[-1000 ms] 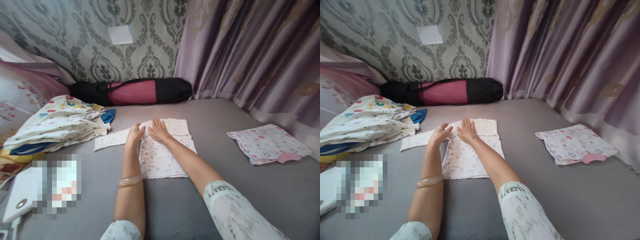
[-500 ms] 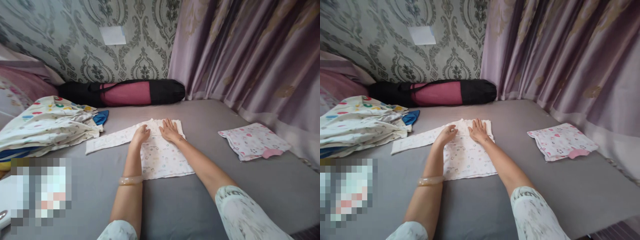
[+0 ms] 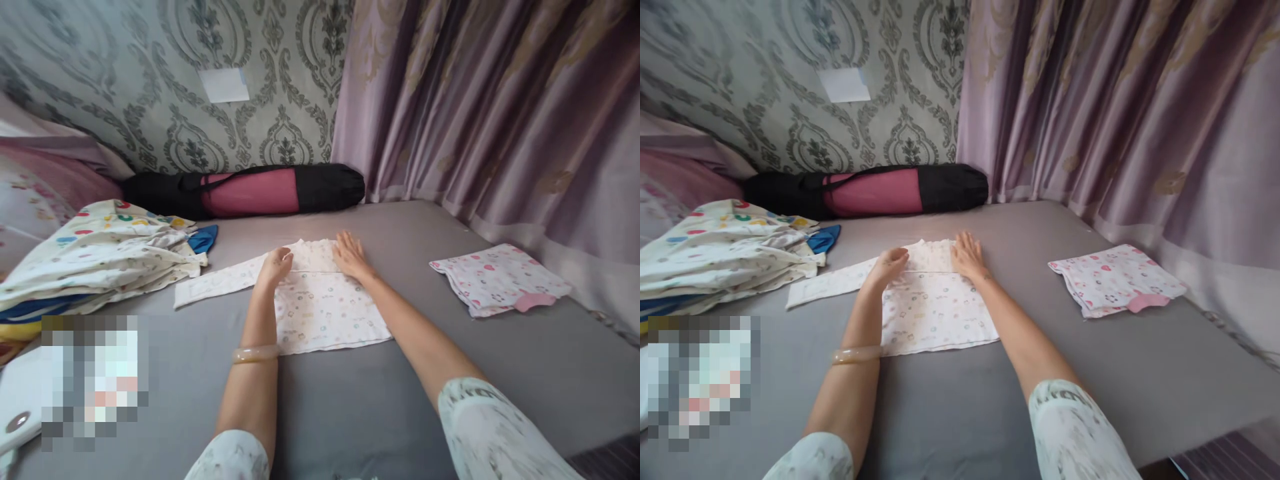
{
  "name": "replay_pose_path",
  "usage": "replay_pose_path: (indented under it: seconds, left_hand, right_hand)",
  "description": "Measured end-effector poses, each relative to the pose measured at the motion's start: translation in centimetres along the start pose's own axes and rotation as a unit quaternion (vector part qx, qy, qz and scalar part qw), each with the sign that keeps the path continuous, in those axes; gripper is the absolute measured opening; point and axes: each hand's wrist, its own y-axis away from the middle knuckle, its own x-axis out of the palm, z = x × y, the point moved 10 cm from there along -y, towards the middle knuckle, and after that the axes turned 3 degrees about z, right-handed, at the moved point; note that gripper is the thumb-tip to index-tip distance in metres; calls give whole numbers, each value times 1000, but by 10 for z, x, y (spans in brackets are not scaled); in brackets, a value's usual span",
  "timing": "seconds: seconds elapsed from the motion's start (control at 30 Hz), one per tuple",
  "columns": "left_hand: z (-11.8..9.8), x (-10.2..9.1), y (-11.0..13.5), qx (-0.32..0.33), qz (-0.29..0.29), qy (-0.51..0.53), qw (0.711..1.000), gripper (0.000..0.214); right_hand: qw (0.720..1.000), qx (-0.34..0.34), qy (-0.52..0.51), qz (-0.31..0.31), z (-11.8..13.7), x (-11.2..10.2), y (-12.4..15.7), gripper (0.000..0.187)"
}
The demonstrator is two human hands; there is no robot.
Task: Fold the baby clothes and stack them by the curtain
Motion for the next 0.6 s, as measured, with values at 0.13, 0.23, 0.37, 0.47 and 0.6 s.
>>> replay_pose_path:
  seconds: [0.13,0.23,0.37,0.47,0.6]
  left_hand:
    - [-3,-39,-2,-7,-73,41,996,36]
    - [7,-63,3,-35,-87,29,995,36]
    - [42,-90,20,-79,-112,-5,991,36]
    - [76,-112,38,-139,-171,-43,974,34]
    - [107,-140,69,-246,-261,-112,927,35]
  right_hand:
    - [998,34,53,15,-27,8,7,67]
    - [997,38,70,20,-30,16,6,69]
    - [996,35,78,25,-29,16,4,69]
    - [994,49,88,46,-29,13,3,68]
    - [992,20,124,6,6,2,2,61]
